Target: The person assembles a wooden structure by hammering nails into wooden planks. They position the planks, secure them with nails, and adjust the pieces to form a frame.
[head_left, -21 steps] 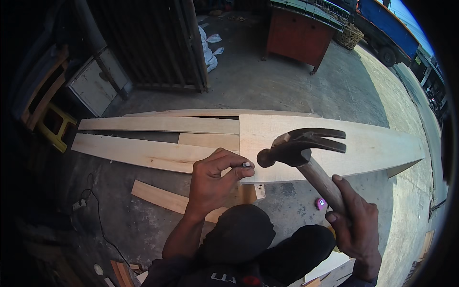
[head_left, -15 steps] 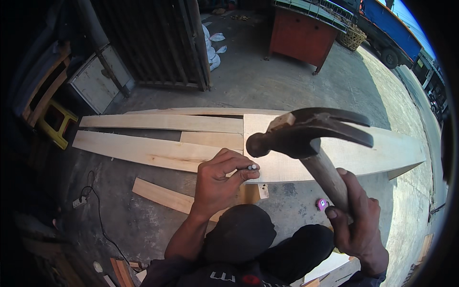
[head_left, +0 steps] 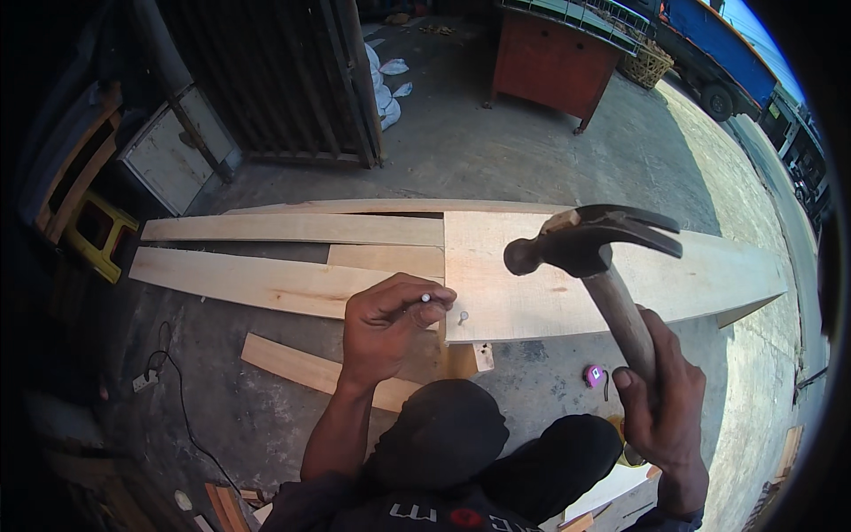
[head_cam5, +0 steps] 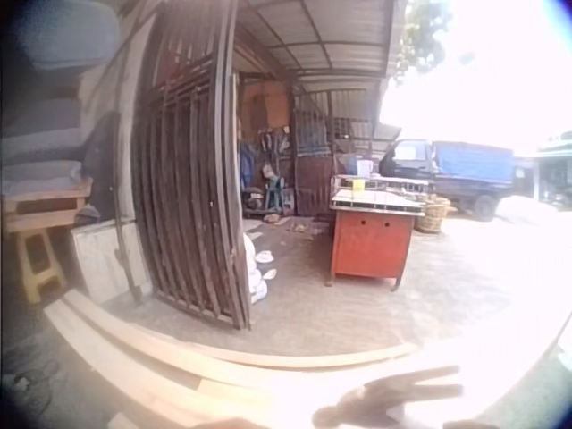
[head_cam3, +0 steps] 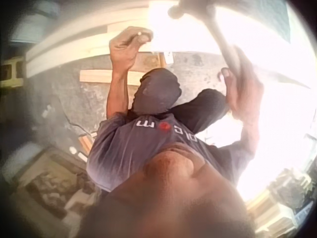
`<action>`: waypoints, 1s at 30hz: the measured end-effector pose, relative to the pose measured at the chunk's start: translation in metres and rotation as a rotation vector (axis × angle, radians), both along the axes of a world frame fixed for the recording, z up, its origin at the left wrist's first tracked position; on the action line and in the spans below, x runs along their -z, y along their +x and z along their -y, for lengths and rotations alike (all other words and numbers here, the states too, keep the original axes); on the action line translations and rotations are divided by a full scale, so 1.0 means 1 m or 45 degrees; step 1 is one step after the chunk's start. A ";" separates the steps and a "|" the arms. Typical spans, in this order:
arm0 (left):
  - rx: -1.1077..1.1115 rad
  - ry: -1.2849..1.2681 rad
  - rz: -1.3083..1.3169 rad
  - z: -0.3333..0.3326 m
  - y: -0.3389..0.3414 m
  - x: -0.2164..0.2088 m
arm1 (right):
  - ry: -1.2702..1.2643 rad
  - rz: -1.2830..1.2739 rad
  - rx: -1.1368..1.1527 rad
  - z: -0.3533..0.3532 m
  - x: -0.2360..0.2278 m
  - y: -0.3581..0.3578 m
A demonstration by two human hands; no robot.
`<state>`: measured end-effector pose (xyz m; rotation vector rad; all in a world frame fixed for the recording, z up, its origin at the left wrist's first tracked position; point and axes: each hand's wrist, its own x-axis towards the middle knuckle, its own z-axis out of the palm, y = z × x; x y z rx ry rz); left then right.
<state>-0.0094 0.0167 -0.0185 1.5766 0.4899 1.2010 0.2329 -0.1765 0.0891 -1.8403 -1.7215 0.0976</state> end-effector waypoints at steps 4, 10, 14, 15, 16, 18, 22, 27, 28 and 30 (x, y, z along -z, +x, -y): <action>-0.247 -0.358 0.151 -0.063 0.031 0.009 | -0.082 -0.310 0.113 0.007 0.009 0.001; -0.016 -0.725 0.016 -0.110 0.085 0.013 | -0.041 -0.510 0.412 0.000 0.038 0.000; -0.034 -0.729 0.030 -0.085 0.083 0.031 | -0.245 -0.500 0.535 0.000 0.037 0.005; -0.053 -0.695 0.017 -0.078 0.083 0.036 | -0.223 -0.550 0.529 -0.001 0.036 0.006; -0.080 -0.663 0.007 -0.073 0.082 0.039 | -0.254 -0.601 0.565 -0.002 0.035 0.008; -0.119 -0.629 -0.001 -0.069 0.082 0.043 | -0.268 -0.730 0.600 -0.005 0.035 0.011; -0.077 -0.634 0.040 -0.073 0.084 0.043 | -0.288 -0.990 0.554 -0.013 0.044 0.021; -0.013 -0.634 0.031 -0.070 0.084 0.033 | -0.259 -1.092 0.539 -0.013 0.058 0.033; -0.019 -0.643 0.037 -0.069 0.084 0.030 | -0.220 -1.095 0.532 -0.013 0.060 0.034; -0.047 -0.715 0.038 -0.064 0.084 0.026 | -0.158 -1.107 0.535 -0.013 0.064 0.035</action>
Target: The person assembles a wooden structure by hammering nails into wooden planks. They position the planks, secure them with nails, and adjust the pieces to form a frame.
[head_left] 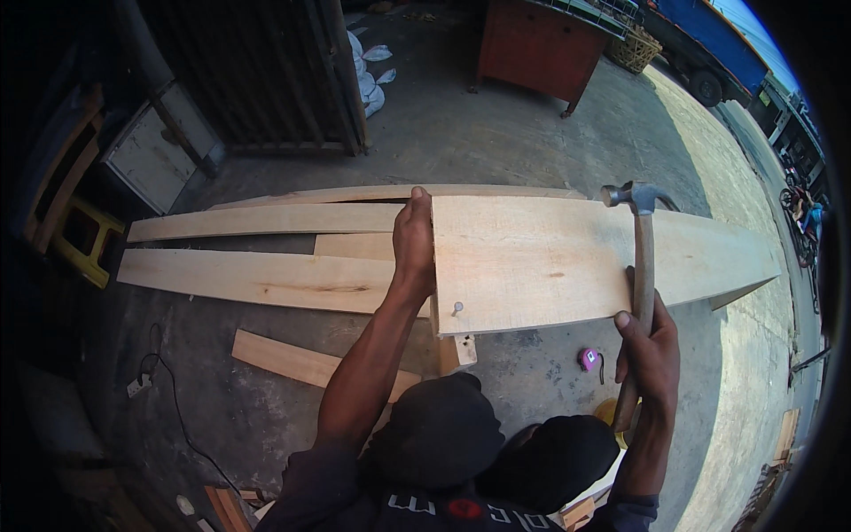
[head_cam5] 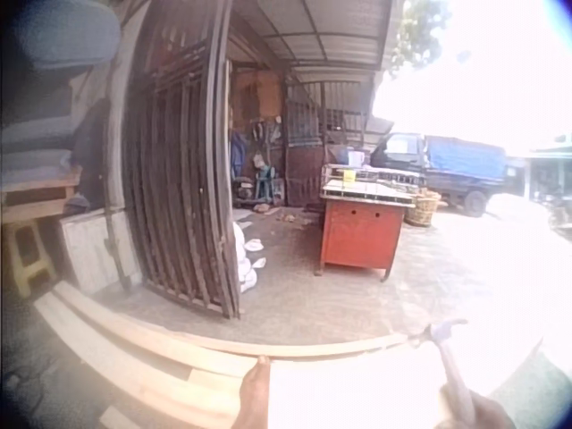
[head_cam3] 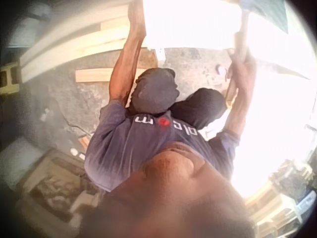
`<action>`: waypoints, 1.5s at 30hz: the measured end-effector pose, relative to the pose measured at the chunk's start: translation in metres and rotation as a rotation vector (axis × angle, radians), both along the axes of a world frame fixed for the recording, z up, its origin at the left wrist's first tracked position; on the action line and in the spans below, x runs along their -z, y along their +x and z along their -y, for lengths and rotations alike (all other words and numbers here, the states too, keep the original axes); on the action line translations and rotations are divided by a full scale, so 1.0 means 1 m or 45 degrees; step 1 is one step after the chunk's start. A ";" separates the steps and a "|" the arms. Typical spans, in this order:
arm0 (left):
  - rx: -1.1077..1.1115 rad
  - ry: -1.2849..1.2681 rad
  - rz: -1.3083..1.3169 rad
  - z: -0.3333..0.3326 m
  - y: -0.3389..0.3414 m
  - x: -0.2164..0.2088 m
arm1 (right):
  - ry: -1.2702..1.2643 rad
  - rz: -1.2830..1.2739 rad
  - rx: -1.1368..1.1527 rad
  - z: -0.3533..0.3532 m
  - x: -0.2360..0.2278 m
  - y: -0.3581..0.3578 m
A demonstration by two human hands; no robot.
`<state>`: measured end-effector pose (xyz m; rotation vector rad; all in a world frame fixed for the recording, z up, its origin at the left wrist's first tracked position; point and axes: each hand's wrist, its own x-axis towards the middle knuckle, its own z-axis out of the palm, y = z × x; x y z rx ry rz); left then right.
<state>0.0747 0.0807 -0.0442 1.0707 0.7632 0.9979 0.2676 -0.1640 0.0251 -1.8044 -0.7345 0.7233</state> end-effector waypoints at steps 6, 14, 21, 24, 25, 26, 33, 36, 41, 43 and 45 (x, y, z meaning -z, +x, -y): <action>-0.026 -0.078 0.013 0.001 0.001 -0.001 | 0.058 0.011 0.091 0.000 0.003 -0.001; -0.048 -0.031 -0.032 -0.011 -0.002 0.011 | 0.121 -0.025 0.138 0.011 0.004 -0.002; -0.069 -0.033 -0.024 -0.008 0.002 0.007 | 0.122 -0.036 0.114 0.014 0.006 -0.002; -0.085 0.006 -0.012 -0.010 0.001 0.009 | 0.103 -0.021 0.122 0.015 0.007 0.000; -0.083 0.013 -0.016 -0.011 0.001 0.010 | 0.118 -0.018 0.115 0.015 0.007 0.000; -0.081 0.019 -0.021 -0.012 0.001 0.012 | 0.120 -0.007 0.118 0.016 0.008 0.000; -0.023 -0.022 0.037 -0.013 0.003 0.014 | 0.135 -0.014 0.119 0.018 0.007 0.000; -0.019 -0.014 0.029 -0.010 0.002 0.012 | 0.125 -0.015 0.109 0.017 0.008 0.000; -0.020 -0.064 0.025 -0.008 0.001 0.010 | 0.122 -0.018 0.114 0.014 0.008 0.000; -0.035 -0.041 0.009 -0.009 0.002 0.011 | 0.128 -0.017 0.125 0.014 0.008 0.000; -0.060 -0.009 -0.020 -0.010 0.003 0.011 | 0.141 -0.020 0.125 0.014 0.007 0.000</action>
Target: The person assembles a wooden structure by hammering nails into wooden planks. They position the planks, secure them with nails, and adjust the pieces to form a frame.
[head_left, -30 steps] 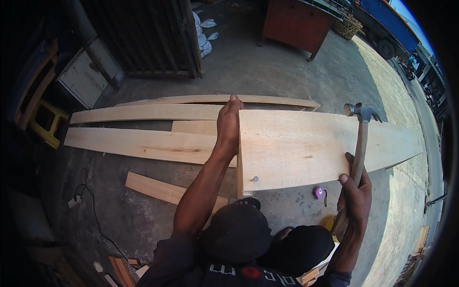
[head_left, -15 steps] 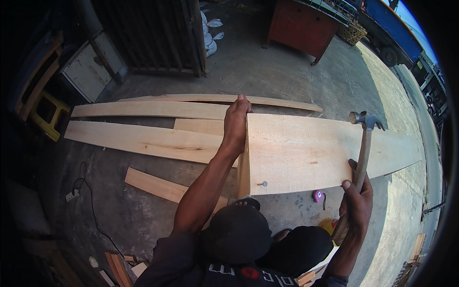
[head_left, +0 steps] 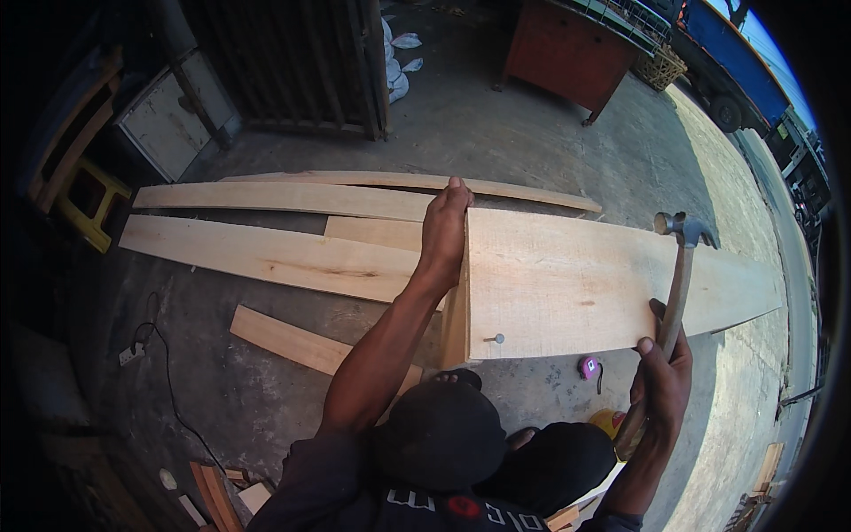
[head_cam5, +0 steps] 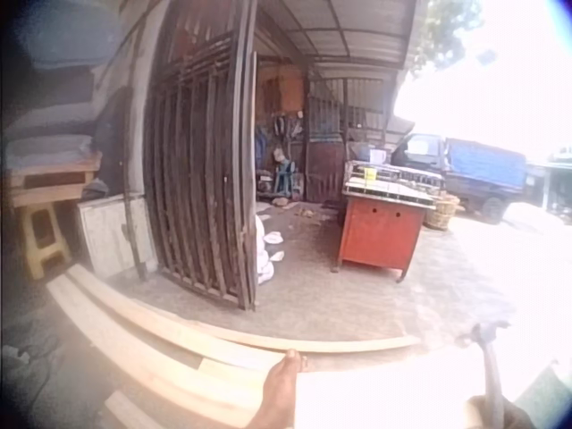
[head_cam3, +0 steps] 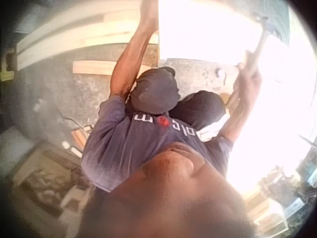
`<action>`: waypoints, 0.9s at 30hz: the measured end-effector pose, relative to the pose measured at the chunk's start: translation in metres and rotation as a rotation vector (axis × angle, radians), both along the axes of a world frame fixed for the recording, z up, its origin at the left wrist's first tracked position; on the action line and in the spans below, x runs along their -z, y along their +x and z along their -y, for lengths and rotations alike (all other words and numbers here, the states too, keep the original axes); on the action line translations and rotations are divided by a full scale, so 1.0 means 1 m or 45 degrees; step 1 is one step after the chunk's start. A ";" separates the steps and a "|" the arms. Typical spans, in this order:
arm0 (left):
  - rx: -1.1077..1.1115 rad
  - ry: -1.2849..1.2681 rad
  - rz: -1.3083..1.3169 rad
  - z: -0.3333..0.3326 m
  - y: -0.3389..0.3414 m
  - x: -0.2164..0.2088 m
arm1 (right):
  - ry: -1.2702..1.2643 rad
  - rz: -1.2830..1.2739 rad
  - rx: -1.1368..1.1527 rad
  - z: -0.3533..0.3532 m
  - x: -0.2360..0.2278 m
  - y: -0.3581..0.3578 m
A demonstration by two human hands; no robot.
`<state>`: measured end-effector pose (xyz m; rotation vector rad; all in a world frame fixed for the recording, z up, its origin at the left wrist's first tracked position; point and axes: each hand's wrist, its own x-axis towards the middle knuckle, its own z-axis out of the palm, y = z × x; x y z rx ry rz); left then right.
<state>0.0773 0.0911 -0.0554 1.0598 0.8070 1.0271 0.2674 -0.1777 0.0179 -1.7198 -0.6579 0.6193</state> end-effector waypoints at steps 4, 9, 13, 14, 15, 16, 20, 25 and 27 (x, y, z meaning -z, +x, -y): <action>-0.036 -0.013 -0.012 -0.001 0.002 0.001 | -0.009 -0.003 -0.007 0.000 -0.001 0.001; 0.006 -0.023 0.022 -0.001 0.001 0.001 | 0.014 -0.020 -0.021 0.000 -0.001 0.001; 0.020 -0.029 0.017 -0.004 0.002 0.004 | 0.026 -0.044 -0.020 -0.001 -0.001 0.003; 0.022 -0.021 0.013 -0.005 0.002 0.004 | 0.032 -0.048 -0.020 -0.001 0.000 0.003; 0.023 -0.022 -0.005 -0.005 0.002 0.004 | 0.035 -0.052 -0.027 -0.002 0.000 0.003; 0.032 -0.021 0.006 -0.006 0.002 0.005 | 0.038 -0.054 -0.023 -0.002 0.000 0.004; 0.061 -0.030 -0.001 -0.007 0.002 0.004 | 0.046 -0.055 -0.024 -0.002 0.001 0.004; 0.049 -0.037 -0.005 -0.007 0.002 0.005 | 0.056 -0.065 -0.025 -0.003 0.001 0.004; 0.038 -0.042 -0.018 -0.008 0.002 0.004 | 0.051 -0.055 -0.029 -0.004 0.001 0.004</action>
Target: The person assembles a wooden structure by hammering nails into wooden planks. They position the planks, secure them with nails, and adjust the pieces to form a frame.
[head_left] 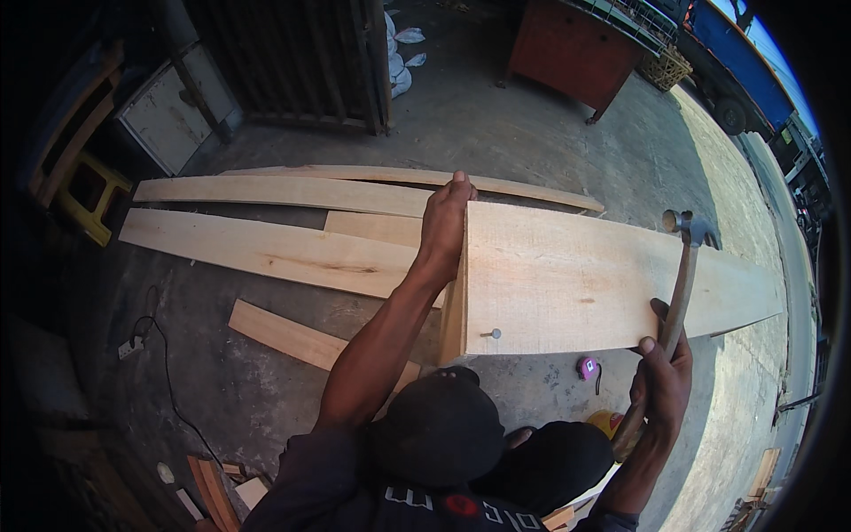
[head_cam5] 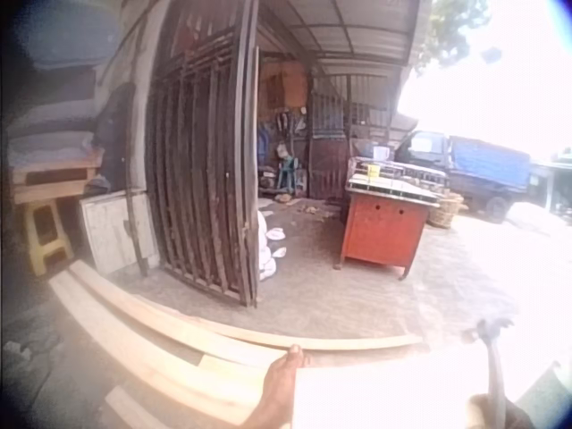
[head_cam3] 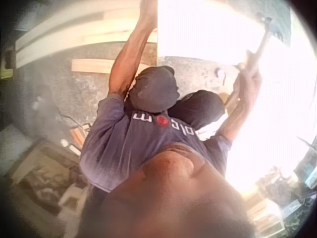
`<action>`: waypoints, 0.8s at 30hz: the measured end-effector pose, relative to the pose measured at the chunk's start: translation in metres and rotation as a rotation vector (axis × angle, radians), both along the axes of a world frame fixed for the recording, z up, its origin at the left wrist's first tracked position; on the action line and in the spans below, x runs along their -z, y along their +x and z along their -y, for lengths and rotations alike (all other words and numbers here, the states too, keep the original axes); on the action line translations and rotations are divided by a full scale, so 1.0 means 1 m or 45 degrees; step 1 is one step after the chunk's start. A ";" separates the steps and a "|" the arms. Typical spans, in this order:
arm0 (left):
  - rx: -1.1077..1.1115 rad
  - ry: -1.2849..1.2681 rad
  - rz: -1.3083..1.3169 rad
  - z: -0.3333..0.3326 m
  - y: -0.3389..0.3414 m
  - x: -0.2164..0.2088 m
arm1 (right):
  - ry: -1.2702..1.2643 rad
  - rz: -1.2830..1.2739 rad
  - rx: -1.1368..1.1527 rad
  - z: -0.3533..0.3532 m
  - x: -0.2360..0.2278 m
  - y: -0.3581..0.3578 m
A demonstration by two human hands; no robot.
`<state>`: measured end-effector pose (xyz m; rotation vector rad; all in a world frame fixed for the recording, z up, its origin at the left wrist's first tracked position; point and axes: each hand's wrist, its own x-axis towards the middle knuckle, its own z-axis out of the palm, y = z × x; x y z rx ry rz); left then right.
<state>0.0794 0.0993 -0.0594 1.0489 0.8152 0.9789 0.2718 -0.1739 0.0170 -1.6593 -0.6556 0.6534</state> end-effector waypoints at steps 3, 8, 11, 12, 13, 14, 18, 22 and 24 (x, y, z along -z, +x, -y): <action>-0.016 0.017 -0.007 0.001 0.001 -0.001 | -0.011 0.011 0.002 0.000 0.001 0.001; 0.003 0.009 -0.013 0.002 0.001 -0.002 | -0.044 0.029 -0.016 0.001 0.002 0.003; 0.003 0.002 0.005 0.001 0.001 0.001 | -0.055 0.037 -0.026 0.002 0.002 0.004; 0.004 -0.004 0.019 0.000 0.001 0.002 | -0.063 0.045 -0.026 0.002 0.002 0.004; -0.009 0.004 0.033 0.000 0.001 0.003 | -0.042 0.026 -0.023 0.002 0.002 0.004; -0.022 0.014 0.047 -0.001 0.000 0.003 | -0.032 0.016 -0.020 0.002 0.002 0.004; -0.035 -0.073 0.085 -0.005 -0.004 -0.006 | -0.030 0.031 -0.034 0.002 -0.001 0.003; 0.028 0.050 0.065 0.000 -0.004 -0.024 | -0.117 0.145 -0.054 0.003 -0.010 0.001; 0.022 0.149 -0.081 0.002 -0.004 -0.030 | -0.225 0.189 -0.045 0.004 -0.015 -0.002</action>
